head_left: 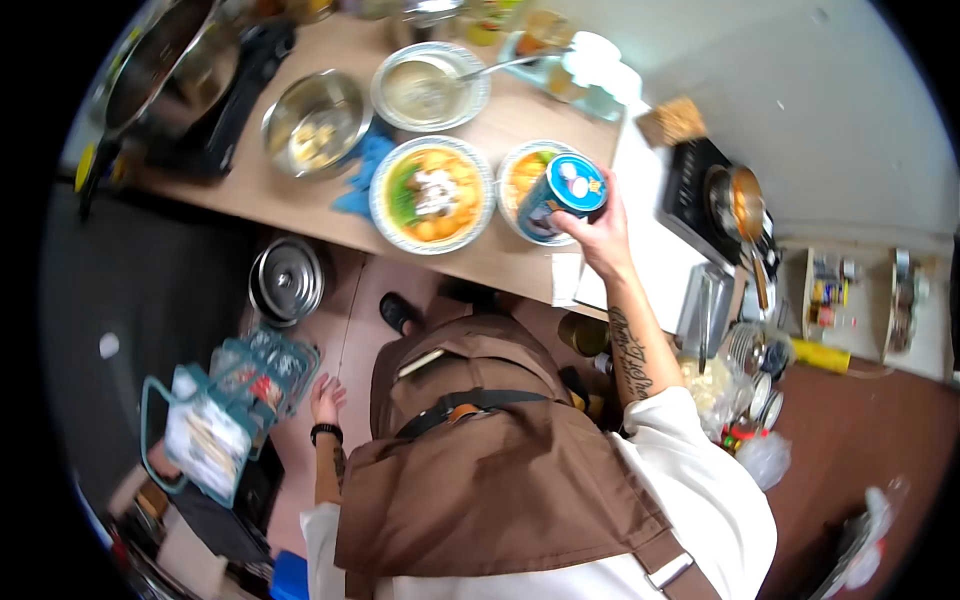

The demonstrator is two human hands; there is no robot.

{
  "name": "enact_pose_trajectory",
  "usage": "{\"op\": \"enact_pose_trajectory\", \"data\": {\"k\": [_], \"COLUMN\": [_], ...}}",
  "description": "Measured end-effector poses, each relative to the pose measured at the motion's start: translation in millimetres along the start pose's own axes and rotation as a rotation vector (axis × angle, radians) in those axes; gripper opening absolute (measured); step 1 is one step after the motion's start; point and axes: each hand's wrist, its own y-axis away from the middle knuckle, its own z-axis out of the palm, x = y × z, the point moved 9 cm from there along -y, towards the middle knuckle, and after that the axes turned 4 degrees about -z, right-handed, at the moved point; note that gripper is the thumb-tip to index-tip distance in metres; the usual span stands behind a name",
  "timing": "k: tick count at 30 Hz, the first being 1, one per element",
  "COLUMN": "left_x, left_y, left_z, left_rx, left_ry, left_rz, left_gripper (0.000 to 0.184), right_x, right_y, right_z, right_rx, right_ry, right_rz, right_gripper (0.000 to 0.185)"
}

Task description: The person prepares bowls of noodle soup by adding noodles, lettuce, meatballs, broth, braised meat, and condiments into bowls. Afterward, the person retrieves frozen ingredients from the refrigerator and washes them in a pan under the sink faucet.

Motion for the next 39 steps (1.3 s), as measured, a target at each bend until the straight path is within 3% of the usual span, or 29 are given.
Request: {"op": "enact_pose_trajectory", "data": {"k": [5,9,13,14,17,18,19,21,22,23,24,25,28,29,30,31,32,34,35,36,38,39], "left_x": [-39,-114,-174,-189,-226,-242,-257,-290,-306,-325,-351,-383,-482,-524,-565,-607,-614,-663,-686,-704,-727,-749], "left_y": [60,145,198,208,229,234,240,254,261,267,270,277,312,318,325,326,358,389,402,421,445,455], "left_z": [68,161,173,172,160,158,154,144,138,130,120,110,61,42,26,17,5,-29,-49,-77,-147,-178], "left_rx": [-0.082,-0.243,-0.267,-0.262,-0.236,-0.225,-0.211,-0.173,-0.138,-0.088,-0.033,0.016,0.162,0.224,0.273,0.322,0.310,0.419,0.440,0.498,0.667,0.771], "left_ry": [-0.011,-0.502,-0.498,-0.493,-0.462,-0.437,-0.404,-0.313,-0.246,-0.160,-0.064,0.028,0.292,0.389,0.466,0.540,0.479,0.461,0.406,0.479,0.617,0.686], "left_rz": [-0.095,-0.170,-0.191,-0.196,-0.195,-0.193,-0.193,-0.185,-0.176,-0.156,-0.138,-0.130,-0.120,-0.106,-0.101,-0.093,-0.176,-0.214,-0.233,-0.225,-0.201,-0.195], "left_gripper": [0.058,0.056,0.057,0.057,0.058,0.059,0.059,0.060,0.060,0.060,0.060,0.061,0.062,0.062,0.062,0.063,0.066,0.067,0.068,0.068,0.067,0.067], "right_x": [37,89,118,114,87,82,80,108,114,121,112,143,221,331,322,336,337,293,274,276,331,324], "right_y": [18,-1,-38,-41,-15,2,30,90,129,177,223,278,409,451,486,499,531,582,612,639,669,704], "right_z": [-133,-222,-274,-280,-269,-247,-221,-148,-98,-41,14,39,101,101,126,150,182,247,275,306,369,408], "right_rx": [0.283,0.394,0.400,0.423,0.576,0.531,0.479,0.097,-0.170,-0.585,-0.883,-1.108,-1.430,-1.582,-1.672,-1.417,-1.365,-1.515,-1.520,-1.682,-1.732,-1.810], "right_ry": [0.163,0.491,0.650,0.673,0.745,0.663,0.587,0.482,0.418,0.404,0.449,0.497,0.644,0.711,0.647,0.659,0.314,0.490,0.482,0.579,0.592,0.638], "right_rz": [-0.073,-0.088,-0.032,0.019,-0.192,-0.254,-0.311,-0.113,-0.095,0.147,-0.121,0.075,0.134,0.138,-0.018,0.208,0.530,0.620,0.720,0.636,0.621,0.668], "right_gripper": [0.080,0.076,0.088,0.098,0.092,0.083,0.074,0.050,0.032,0.028,0.028,0.034,0.056,0.059,0.071,0.086,0.098,0.102,0.088,0.094,0.073,0.070]}}
